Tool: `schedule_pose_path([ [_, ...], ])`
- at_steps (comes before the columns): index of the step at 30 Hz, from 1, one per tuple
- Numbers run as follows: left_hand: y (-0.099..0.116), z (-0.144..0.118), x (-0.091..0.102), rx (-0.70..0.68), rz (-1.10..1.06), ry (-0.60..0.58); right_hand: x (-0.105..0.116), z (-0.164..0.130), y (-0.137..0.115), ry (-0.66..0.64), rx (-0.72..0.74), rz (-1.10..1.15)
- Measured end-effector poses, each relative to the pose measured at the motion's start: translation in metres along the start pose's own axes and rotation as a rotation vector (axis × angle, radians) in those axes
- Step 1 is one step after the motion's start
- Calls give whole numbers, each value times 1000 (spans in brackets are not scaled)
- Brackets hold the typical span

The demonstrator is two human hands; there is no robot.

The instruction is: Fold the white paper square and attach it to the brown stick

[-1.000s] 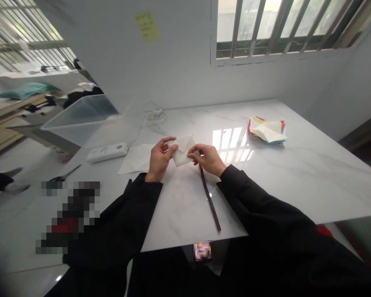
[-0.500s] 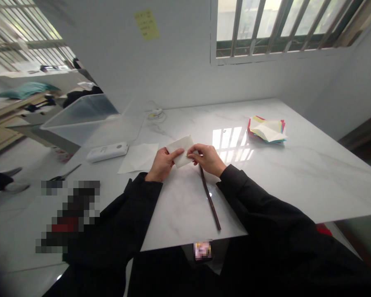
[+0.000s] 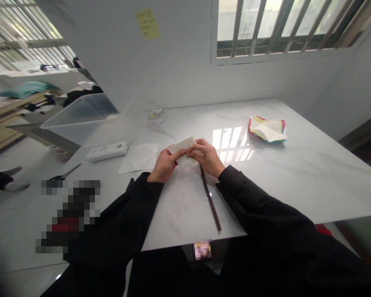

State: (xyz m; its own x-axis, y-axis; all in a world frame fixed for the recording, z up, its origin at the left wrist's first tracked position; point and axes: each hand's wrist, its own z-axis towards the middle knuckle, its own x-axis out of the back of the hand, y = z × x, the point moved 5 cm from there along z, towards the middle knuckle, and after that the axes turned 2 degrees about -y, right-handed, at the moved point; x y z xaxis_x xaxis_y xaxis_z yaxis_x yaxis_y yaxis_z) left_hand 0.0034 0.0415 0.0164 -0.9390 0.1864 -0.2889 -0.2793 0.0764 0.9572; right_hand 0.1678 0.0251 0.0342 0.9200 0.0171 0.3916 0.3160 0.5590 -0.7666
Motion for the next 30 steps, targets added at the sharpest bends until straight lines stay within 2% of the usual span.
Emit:
schedule_pose_path([
  [13, 1, -1, -4, 24, -30, -42, 4, 0, -2, 17, 0, -77],
  [20, -1, 1, 1, -10, -37, 9, 5, 1, -2, 28, 3, -86],
  [30, 3, 0, 0, -50, 32, 11, 5, 0, -4, 55, -24, -87],
])
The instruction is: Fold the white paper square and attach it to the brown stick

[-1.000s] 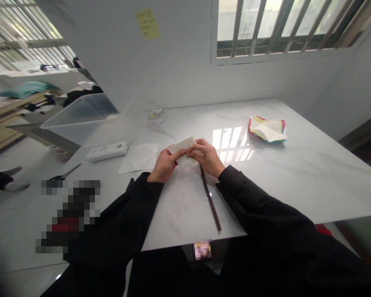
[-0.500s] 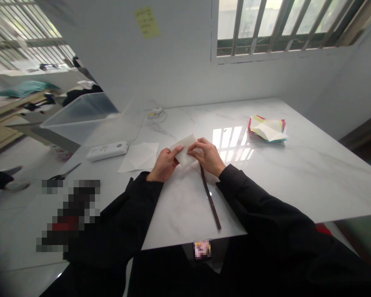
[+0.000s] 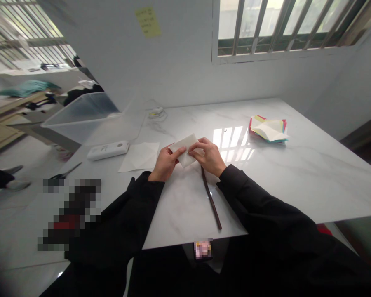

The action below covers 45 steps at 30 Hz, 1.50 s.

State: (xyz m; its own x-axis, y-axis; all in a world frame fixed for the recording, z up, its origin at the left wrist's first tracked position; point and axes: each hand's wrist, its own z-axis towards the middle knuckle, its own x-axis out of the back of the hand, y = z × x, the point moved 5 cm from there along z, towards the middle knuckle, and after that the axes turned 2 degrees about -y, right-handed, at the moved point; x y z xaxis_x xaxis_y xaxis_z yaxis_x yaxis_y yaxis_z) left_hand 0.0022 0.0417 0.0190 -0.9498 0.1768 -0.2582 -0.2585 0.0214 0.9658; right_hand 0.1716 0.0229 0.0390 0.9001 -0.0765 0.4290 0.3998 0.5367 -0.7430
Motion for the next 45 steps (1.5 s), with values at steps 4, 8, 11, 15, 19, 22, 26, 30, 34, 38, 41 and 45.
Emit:
schedule_pose_path([
  [4, 0, 1, 0, -24, 34, -30, 1, 0, 1, 5, -27, 19],
  [8, 1, 2, 0, -34, 45, -67, 3, 1, -2, 3, -46, 21],
  [11, 1, 2, -1, -41, 45, -108, 4, 1, -4, 6, -45, 16],
  [15, 2, 2, -1, -68, 62, -123, 4, 1, -5, 13, -37, 8],
  [19, 0, 3, 1, -86, 109, -104, 3, 0, -6, 19, -41, -1],
  [22, -2, 3, 1, -76, 120, -97, 2, 0, -6, 32, -47, 1],
  [26, -2, 3, -1, -59, 81, -95, 2, 0, -5, 36, -45, -4],
  [30, -2, 2, -4, -56, 68, -80, 2, 0, -6, 32, -25, -37],
  [34, -4, 3, -2, -55, 87, -28, 2, -1, -10, 47, -15, -85],
  [38, -6, 3, -1, -49, 86, -8, 2, -1, -9, 62, -22, -110],
  [41, -6, 4, -1, -40, 85, -1, 2, -1, -6, 77, -36, -109],
  [45, -6, 3, -2, -16, 61, -4, 2, -1, -6, 83, -32, -109],
])
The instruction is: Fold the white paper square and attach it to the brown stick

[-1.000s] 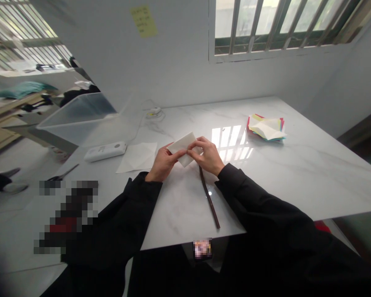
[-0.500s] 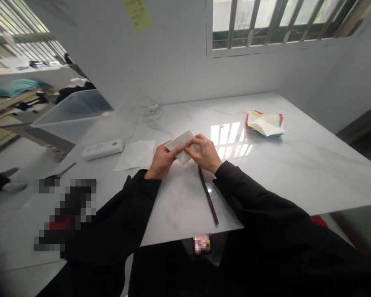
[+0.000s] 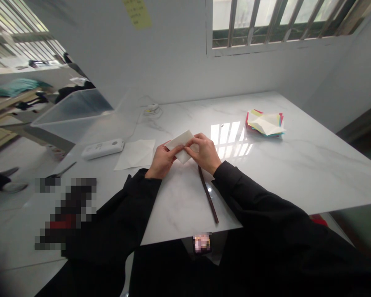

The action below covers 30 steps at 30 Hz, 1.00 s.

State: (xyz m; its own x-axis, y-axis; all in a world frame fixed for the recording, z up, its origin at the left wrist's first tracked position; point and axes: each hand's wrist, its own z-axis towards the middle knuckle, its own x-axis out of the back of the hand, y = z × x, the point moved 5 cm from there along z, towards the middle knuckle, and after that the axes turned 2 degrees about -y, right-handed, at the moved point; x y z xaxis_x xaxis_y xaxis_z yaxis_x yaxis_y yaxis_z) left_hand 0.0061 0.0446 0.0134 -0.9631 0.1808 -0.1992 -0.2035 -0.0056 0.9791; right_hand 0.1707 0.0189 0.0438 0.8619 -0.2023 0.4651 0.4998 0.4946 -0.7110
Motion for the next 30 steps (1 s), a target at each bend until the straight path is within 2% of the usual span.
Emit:
schedule_pose_path([
  [7, 0, -1, -2, 11, -37, 2, 1, -1, -3, 9, 5, 7],
  [19, -2, 0, 3, 48, -121, -19, -4, 2, 8, -106, -13, 140],
  [30, -2, -1, 3, 63, -121, -18, -6, 1, 10, -104, 17, 163],
])
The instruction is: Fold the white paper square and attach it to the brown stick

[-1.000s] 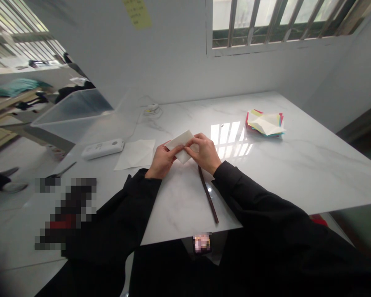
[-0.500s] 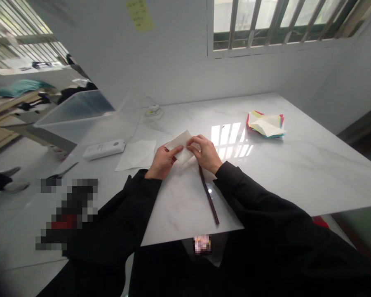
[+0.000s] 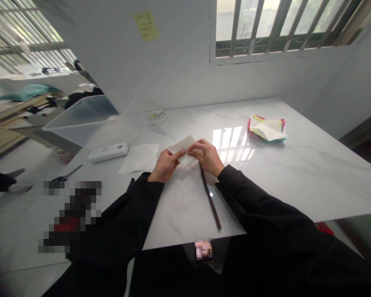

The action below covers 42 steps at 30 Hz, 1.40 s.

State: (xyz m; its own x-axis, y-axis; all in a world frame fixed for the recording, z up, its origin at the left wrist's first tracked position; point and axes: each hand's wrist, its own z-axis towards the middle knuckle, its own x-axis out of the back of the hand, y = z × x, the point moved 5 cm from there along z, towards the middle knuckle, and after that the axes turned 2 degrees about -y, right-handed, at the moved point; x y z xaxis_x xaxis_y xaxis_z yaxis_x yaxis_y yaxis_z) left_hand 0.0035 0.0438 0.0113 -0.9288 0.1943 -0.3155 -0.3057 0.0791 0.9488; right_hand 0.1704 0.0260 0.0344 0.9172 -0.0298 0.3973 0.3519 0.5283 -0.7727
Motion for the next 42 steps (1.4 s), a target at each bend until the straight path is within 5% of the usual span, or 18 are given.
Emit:
schedule_pose_path([
  [29, 3, -2, -5, -37, 39, -51, 2, 2, 1, 14, -95, -34],
  [42, 1, 2, -3, -81, 58, -49, 2, -1, 1, 128, -167, -51],
])
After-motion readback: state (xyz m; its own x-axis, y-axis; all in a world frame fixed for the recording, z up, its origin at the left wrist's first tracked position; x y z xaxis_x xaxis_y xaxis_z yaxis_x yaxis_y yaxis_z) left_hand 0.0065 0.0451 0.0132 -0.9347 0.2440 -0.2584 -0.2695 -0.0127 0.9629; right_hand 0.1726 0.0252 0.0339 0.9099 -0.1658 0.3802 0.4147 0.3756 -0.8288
